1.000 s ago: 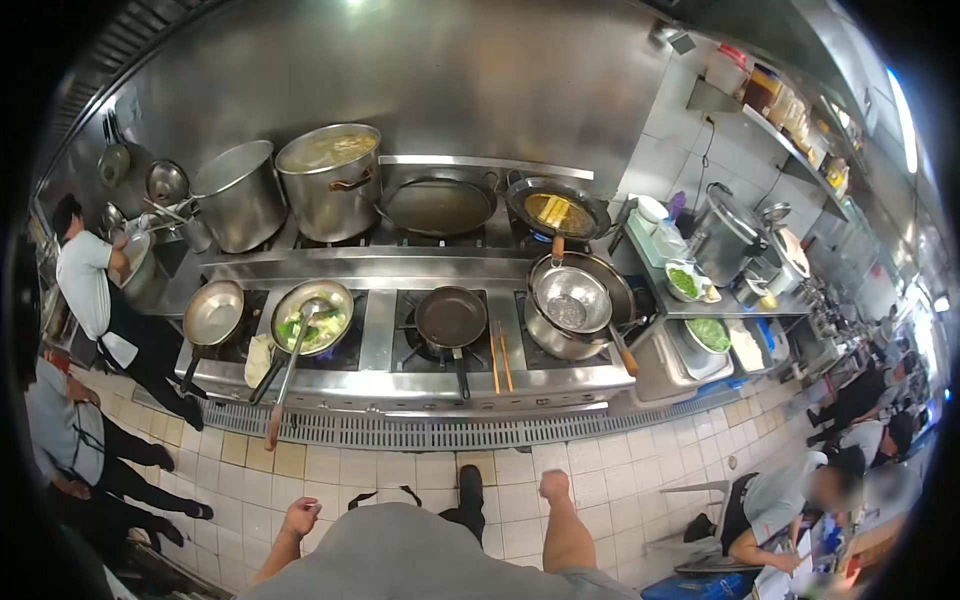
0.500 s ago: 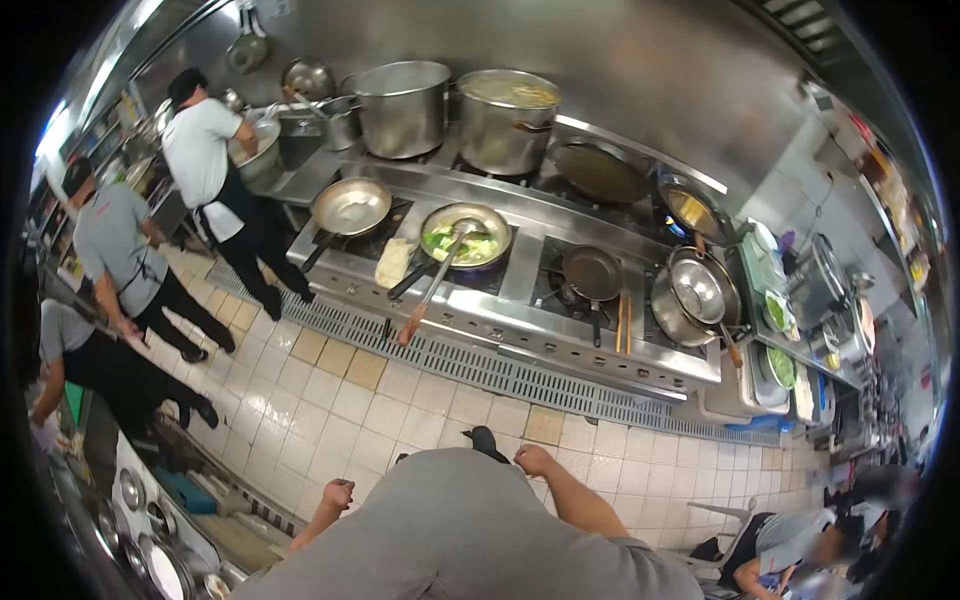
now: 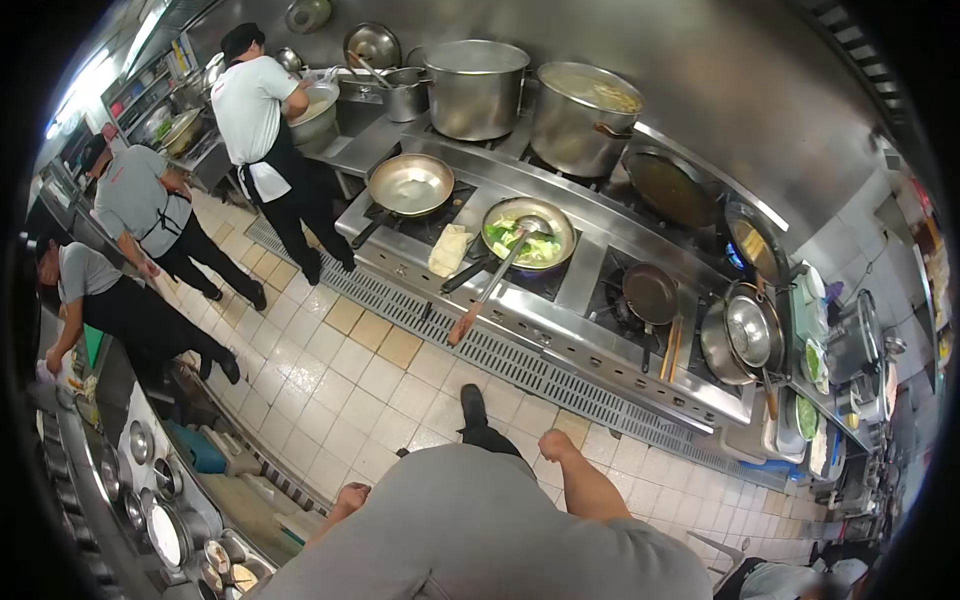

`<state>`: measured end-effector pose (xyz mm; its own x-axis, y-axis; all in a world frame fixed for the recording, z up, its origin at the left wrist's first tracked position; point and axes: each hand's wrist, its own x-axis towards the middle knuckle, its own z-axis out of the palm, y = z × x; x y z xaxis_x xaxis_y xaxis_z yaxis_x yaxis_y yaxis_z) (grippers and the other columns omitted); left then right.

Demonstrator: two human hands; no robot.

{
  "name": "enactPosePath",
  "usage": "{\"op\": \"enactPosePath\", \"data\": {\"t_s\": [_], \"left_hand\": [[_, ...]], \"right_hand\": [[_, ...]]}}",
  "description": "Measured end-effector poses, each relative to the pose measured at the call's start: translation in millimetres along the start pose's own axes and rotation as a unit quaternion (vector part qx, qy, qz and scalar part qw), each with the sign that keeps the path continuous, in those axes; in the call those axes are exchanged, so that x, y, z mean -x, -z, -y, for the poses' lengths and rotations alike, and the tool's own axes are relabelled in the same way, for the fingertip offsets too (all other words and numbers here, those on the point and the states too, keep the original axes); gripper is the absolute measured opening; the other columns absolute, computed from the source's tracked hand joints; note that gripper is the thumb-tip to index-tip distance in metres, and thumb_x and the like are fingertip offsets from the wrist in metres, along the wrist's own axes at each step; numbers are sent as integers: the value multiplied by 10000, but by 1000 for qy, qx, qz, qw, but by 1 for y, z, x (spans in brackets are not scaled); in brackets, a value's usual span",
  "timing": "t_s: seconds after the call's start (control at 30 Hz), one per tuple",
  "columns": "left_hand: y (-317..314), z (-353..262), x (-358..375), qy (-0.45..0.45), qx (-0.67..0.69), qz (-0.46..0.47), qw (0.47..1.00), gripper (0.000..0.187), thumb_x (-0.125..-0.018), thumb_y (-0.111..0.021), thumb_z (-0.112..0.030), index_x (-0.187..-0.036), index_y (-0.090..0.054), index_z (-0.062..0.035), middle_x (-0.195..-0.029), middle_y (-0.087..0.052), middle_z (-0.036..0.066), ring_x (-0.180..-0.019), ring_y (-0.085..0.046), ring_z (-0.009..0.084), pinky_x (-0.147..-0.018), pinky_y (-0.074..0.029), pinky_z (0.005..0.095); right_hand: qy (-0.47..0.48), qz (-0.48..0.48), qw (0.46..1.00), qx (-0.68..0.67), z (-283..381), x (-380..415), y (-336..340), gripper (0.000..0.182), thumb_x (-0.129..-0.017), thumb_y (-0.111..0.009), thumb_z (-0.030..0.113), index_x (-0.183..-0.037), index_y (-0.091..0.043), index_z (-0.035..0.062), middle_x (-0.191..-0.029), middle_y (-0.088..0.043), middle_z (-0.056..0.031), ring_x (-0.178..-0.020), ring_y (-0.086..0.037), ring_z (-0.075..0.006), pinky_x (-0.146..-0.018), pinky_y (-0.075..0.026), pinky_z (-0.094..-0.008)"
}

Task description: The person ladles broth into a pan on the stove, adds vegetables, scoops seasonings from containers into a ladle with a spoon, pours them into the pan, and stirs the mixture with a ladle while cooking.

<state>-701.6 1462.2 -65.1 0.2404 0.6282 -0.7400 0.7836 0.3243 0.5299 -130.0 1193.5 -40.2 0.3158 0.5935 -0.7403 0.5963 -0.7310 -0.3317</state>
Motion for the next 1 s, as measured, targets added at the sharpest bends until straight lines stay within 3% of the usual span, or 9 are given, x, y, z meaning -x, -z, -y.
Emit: {"op": "enactPosePath", "data": {"t_s": [0.23, 0.3, 0.37, 0.43, 0.67, 0.87, 0.9, 0.93, 1.0], "left_hand": [[38, -31, -58, 6, 8, 41, 999, 412, -942, -713, -331, -1210, -650, -24, -727, -665, 94, -598, -614, 222, -509, -507, 429], [53, -101, -22, 46, -60, -3, 997, 403, -942, -715, -344, -1184, -678, -23, -780, -703, 114, -664, -659, 239, -562, -539, 456], [62, -106, -56, -140, -185, -28, 972, 420, -936, -723, -354, -1205, -681, -34, -794, -714, 118, -731, -685, 247, -604, -555, 444], [66, -143, -89, -123, -179, 19, 976, 451, -935, -718, -349, -1258, -653, -41, -846, -712, 116, -760, -689, 252, -617, -552, 405], [83, -268, -127, -46, -21, -9, 999, 411, -942, -666, -332, -1210, -665, -21, -942, -711, 118, -817, -683, 248, -637, -544, 385], [144, -274, -265, -220, -173, 84, 956, 298, -911, -686, -310, -999, -733, -29, -820, -715, 115, -721, -661, 192, -687, -546, 330], [164, -284, -268, -216, -220, 141, 941, 288, -909, -694, -297, -1029, -729, -37, -811, -711, 105, -693, -656, 186, -648, -545, 338], [170, -309, -262, -92, -117, 132, 980, 265, -911, -719, -266, -1073, -717, -56, -776, -693, 86, -609, -626, 163, -529, -511, 338], [190, -361, -264, -131, -209, 112, 963, 262, -913, -729, -261, -1086, -712, -64, -764, -685, 79, -580, -611, 159, -488, -486, 331]], "right_hand": [[-44, 15, 998, -39, 67, -72, 66, 338, -876, -536, 217, -719, -741, -1, -719, -716, -201, -704, -736, -286, -730, -574, -419], [23, -84, 995, -43, 58, -112, 74, 345, -863, -528, 227, -684, -717, 1, -656, -699, -171, -574, -694, -296, -591, -560, -429], [19, -80, 995, -63, 61, -130, 95, 288, -806, -516, 154, -671, -717, -2, -655, -696, -200, -582, -705, -305, -605, -565, -434], [59, -152, 986, -40, 45, -161, 92, 259, -787, -527, 130, -689, -718, -16, -663, -697, -212, -604, -717, -319, -610, -568, -448], [-62, -115, 991, -21, 42, -119, 119, 308, -857, -542, 163, -1003, -750, -11, -1083, -726, -242, -1046, -723, -327, -844, -573, -446], [-252, 180, 949, -56, 131, 10, -50, 412, -953, -571, 340, -1304, -692, 160, -1353, -667, -54, -1251, -621, -235, -950, -520, -448], [-90, 209, 974, 22, 123, 1, -152, 396, -923, -644, 383, -1256, -719, 182, -1313, -682, -30, -1183, -647, -288, -830, -517, -584], [-90, 230, 968, -46, 151, 17, -182, 398, -919, -647, 377, -1252, -718, 171, -1311, -683, -40, -1183, -648, -287, -840, -517, -573], [-128, 213, 954, -167, 217, 31, -192, 402, -911, -652, 365, -1244, -718, 150, -1308, -685, -59, -1182, -651, -286, -861, -519, -551]]}}
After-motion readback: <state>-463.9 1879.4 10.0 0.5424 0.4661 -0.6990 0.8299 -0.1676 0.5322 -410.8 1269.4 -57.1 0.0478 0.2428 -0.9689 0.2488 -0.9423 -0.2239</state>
